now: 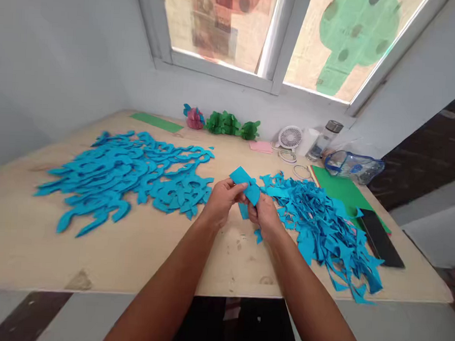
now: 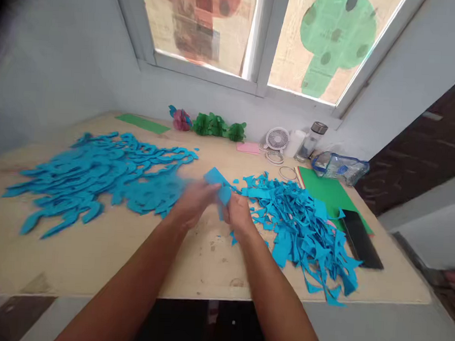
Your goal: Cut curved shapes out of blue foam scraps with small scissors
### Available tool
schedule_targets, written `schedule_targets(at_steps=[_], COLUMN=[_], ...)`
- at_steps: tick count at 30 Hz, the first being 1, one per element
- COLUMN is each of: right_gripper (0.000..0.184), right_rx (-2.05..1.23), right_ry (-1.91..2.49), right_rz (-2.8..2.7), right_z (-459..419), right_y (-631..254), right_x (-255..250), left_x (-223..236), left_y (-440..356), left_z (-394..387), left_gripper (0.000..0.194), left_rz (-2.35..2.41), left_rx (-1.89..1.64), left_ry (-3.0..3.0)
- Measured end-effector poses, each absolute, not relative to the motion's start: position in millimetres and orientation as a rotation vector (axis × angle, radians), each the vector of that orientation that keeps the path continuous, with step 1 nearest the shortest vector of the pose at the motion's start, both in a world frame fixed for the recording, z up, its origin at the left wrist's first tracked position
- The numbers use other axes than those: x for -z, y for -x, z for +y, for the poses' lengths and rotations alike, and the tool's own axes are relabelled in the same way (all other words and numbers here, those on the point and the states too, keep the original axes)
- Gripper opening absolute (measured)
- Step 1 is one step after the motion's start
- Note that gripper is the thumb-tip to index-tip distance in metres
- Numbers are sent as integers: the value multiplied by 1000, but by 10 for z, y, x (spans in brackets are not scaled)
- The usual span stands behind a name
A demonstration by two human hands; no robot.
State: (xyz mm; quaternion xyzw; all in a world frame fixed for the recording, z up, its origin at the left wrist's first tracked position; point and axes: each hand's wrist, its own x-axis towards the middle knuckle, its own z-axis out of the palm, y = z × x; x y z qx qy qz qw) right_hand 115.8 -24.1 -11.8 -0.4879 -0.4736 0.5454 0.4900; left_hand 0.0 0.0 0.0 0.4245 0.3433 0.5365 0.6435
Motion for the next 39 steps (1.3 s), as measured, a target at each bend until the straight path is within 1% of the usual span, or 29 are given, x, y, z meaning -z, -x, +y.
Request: schedule_targets(at_steps=[5,14,21,32,39], right_gripper=[41,42,37,36,45], right_rx=[-1337,-1370,-1375,-1379,-1392], right_ry=[1163,1156,1166,1187,1179], right_rz=[-1152,-1127,-1106,-1080,-1042], right_z=[-244,-226,-246,-264,-248], right_y=[-1163,-1192,-1167,-1139,-1136], right_x=[139,143,96,51,94], left_x=[21,-74,-33,-5,22], left_y=[5,4,3,10,35], left_z=[27,-11,7,13,40], left_gripper=[20,20,18,18,21], left_rz=[808,888,941,924,923], left_rx=[-1189,-1185,-1196,-1195,-1189], left_ry=[-1006,-1039,-1029,-1028,-1026])
